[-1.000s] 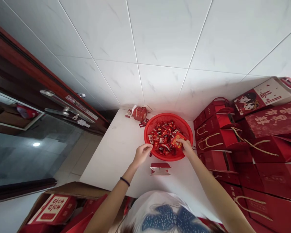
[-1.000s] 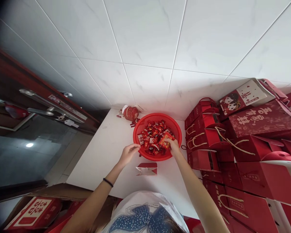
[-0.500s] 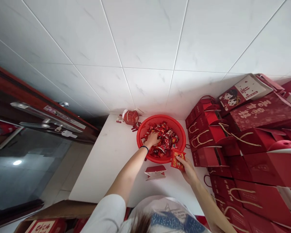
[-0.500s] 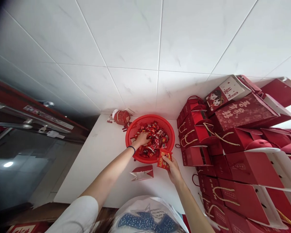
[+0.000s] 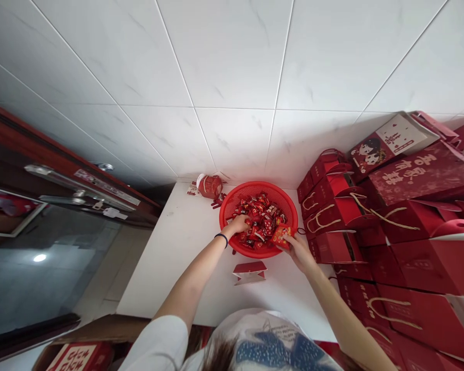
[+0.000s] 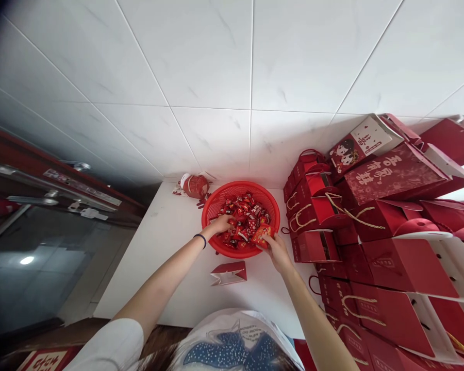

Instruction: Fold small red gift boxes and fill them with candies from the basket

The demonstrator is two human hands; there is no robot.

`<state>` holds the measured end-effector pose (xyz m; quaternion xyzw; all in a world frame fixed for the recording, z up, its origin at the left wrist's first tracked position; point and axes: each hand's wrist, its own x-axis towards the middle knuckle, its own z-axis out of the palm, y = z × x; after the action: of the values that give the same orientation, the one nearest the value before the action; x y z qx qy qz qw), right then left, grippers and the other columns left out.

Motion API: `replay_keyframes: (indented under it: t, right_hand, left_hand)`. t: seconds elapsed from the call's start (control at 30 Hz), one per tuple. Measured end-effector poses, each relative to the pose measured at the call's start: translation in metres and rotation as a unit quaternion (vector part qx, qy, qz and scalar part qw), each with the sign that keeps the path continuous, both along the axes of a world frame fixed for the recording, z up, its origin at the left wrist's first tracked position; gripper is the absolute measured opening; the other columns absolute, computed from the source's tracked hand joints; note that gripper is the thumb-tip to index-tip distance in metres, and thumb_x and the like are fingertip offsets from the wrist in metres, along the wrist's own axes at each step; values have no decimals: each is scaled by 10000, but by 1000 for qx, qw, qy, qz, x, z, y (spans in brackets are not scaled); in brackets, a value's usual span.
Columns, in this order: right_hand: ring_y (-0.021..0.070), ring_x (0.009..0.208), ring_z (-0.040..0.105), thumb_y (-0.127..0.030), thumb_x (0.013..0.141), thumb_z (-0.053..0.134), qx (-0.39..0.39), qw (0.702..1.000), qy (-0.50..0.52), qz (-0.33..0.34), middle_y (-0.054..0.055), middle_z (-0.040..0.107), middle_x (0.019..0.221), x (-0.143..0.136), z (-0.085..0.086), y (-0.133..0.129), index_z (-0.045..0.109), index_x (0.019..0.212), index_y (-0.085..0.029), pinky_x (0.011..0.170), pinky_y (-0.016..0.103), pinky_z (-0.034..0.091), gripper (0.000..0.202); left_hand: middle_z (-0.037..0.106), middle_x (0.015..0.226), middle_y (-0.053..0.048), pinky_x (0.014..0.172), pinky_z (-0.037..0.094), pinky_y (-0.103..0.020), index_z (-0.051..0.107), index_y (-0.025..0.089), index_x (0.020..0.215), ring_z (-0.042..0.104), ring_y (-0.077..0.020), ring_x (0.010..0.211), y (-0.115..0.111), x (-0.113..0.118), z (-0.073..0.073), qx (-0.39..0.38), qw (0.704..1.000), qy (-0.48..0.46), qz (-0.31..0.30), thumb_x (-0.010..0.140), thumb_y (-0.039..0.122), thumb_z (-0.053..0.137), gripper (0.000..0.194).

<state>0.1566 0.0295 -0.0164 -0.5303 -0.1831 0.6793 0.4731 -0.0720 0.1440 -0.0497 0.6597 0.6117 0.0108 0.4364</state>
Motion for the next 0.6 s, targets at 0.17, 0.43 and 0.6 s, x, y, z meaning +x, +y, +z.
replay_keyframes:
  t: [0.17, 0.43, 0.6]
  right_hand:
    - [208, 806, 686, -256, 546, 752, 6, 988, -155, -8, 17, 714, 828, -7, -16, 51, 605, 823, -209, 766, 361, 577, 316]
    - [268, 1112, 610, -186, 554, 691, 96, 941, -321, -44, 74, 694, 1047, -11, -25, 67, 620, 930, -227, 1004, 397, 457, 385]
    - [246, 1120, 573, -230, 607, 645, 176, 917, -350, -73, 84, 651, 1144, -14, -24, 39, 633, 1012, -218, 1059, 409, 412, 405]
  left_hand:
    - [770, 991, -84, 705, 519, -229, 730, 128, 1050, 708, -208, 856, -5, -4, -1, 8, 1000, -9, 28, 774, 148, 647, 289]
    - [767, 863, -59, 755, 531, -268, 738, 145, 975, 714, -231, 833, -16, 15, -1, 25, 999, -35, 25, 725, 199, 724, 256]
    - [759, 1044, -96, 853, 522, -287, 704, 141, 1104, 704, -244, 964, -12, 21, 3, 48, 997, -41, 39, 749, 139, 688, 355]
